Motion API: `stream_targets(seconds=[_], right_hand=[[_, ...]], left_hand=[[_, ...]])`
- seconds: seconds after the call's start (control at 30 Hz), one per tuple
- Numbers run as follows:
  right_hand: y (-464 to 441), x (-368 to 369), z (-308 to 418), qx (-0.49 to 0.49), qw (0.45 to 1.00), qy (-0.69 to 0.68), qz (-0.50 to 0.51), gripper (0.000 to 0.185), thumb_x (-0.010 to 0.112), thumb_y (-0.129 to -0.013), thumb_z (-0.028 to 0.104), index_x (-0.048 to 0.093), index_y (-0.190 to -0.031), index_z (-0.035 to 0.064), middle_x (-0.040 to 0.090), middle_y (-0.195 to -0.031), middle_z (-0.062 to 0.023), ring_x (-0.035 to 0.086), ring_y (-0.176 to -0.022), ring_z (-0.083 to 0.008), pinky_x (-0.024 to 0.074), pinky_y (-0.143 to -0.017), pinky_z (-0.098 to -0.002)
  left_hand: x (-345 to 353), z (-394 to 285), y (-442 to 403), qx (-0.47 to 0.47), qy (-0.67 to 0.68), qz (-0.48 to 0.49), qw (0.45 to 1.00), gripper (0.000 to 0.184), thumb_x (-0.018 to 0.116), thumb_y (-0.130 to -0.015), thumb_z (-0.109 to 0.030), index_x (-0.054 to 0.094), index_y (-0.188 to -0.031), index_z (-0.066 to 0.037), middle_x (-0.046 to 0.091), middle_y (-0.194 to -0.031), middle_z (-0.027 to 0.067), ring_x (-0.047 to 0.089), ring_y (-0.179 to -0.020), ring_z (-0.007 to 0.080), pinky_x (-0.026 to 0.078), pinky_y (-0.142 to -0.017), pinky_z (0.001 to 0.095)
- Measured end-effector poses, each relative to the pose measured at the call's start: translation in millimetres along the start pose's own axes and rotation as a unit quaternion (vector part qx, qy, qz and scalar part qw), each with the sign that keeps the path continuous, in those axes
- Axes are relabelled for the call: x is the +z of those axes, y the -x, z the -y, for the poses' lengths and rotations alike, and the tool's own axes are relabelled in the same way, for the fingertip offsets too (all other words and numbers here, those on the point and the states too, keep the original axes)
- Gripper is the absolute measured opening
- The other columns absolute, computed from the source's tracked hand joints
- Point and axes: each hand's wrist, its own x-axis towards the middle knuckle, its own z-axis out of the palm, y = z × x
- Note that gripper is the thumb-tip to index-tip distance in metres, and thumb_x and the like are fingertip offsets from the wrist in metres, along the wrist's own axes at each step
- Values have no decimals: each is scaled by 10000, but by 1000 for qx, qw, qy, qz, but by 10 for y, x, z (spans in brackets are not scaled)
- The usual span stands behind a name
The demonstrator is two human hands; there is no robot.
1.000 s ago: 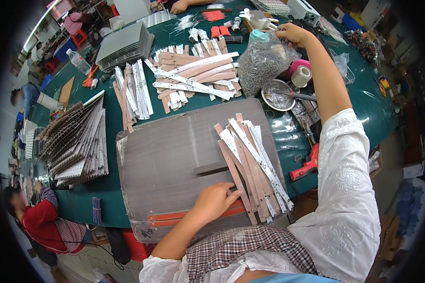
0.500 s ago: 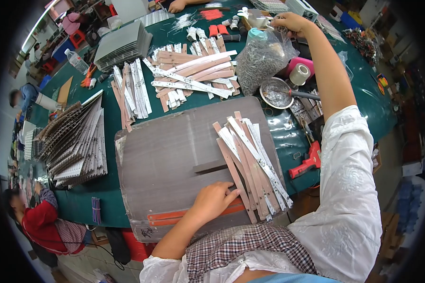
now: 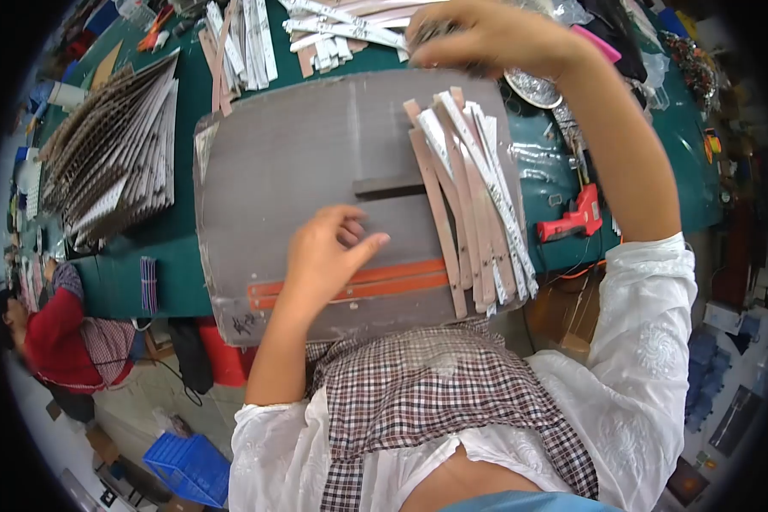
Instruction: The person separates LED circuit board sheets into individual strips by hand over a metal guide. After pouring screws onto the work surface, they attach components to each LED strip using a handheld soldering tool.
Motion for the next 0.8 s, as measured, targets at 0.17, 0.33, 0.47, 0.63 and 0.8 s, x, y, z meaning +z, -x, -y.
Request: stream_targets(seconds=[0.17,0.33,0.47,0.63,0.8], right_hand=[[-118,1133,86,-12,981,-44,187,291,683,-910,269,650,-1066,26,631,-830,-65,561,-642,-132,466,-561,-288],[-31,1909,-20,-119,988,19,95,275,678,-849,217,684,-1026,6,667,-919,-237,662,-859,-381,519,-775,-454],[145,2066,101,-88,990,96,56,298,698,-844,156,674,-1108,21,621,-1030,-212,643,-924,-406,527,-822,-455],[246,2052,109,-84,992,96,8,263,669,-837,34,680,-1100,45,626,-1061,-172,645,-952,-378,524,-828,-438],[301,2022,35,-121,987,82,-68,246,608,-826,-11,710,-1043,41,665,-983,-161,662,-911,-369,531,-799,-433]], left_hand=[[-38,328,99,84,-99,-95,987,660,905,-661,-202,571,-1189,7,604,-1060,131,608,-1001,268,499,-887,365],[32,490,182,101,-99,-114,983,801,917,-615,-203,496,-1270,-18,522,-1213,145,535,-1143,319,457,-971,418],[126,544,208,119,-118,-126,978,816,919,-600,-190,489,-1279,-48,508,-1234,135,512,-1170,339,444,-989,439],[146,638,196,143,-118,-131,974,802,914,-604,-139,491,-1281,-65,505,-1248,128,515,-1172,344,447,-990,439],[110,669,213,140,-68,-120,981,819,901,-626,-96,486,-1332,-75,506,-1262,130,520,-1197,325,457,-1005,421]])
